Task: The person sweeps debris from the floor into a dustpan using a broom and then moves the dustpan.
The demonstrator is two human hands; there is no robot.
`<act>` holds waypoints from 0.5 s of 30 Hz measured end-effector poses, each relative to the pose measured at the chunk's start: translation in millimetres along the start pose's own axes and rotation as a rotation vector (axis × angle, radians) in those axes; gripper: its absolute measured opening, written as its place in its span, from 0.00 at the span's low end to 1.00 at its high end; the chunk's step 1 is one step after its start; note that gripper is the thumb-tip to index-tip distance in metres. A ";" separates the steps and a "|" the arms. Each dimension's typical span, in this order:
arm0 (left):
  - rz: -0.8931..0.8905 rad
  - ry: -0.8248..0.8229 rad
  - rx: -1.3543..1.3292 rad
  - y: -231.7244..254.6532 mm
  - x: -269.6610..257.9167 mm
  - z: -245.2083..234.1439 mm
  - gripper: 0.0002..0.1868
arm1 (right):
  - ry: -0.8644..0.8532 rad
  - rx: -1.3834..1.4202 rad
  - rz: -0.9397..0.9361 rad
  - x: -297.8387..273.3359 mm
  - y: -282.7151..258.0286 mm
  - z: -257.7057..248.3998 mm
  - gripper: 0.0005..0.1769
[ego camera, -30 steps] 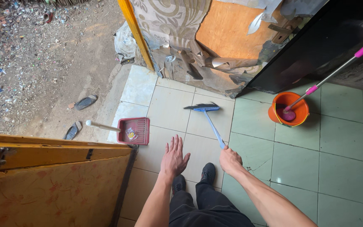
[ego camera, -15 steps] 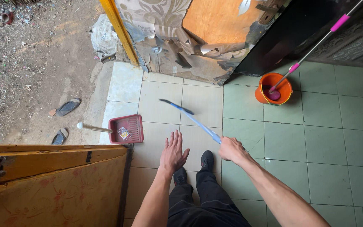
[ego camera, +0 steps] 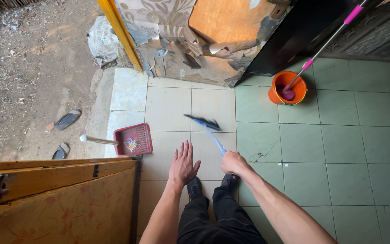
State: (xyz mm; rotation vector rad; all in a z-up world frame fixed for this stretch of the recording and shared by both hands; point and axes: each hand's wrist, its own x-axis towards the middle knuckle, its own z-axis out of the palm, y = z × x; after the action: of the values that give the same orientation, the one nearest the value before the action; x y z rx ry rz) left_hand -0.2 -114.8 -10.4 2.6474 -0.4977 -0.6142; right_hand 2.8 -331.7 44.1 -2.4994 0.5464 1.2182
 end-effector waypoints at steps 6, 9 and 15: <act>0.061 0.038 -0.016 12.9 11.0 5.6 0.45 | -0.076 0.407 0.062 -56.5 -5.5 -32.9 0.10; 0.073 0.010 0.019 17.3 11.9 4.7 0.44 | -0.009 0.380 0.051 -64.5 8.4 -44.8 0.12; 0.087 0.000 0.015 18.1 9.7 2.5 0.44 | 0.152 0.213 0.143 -44.5 33.0 -31.8 0.12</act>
State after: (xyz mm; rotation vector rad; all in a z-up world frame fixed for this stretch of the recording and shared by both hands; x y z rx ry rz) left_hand 2.2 -135.2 -8.0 2.6240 -0.6168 -0.5862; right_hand -16.0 -365.4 94.9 -2.4165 0.8589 0.9642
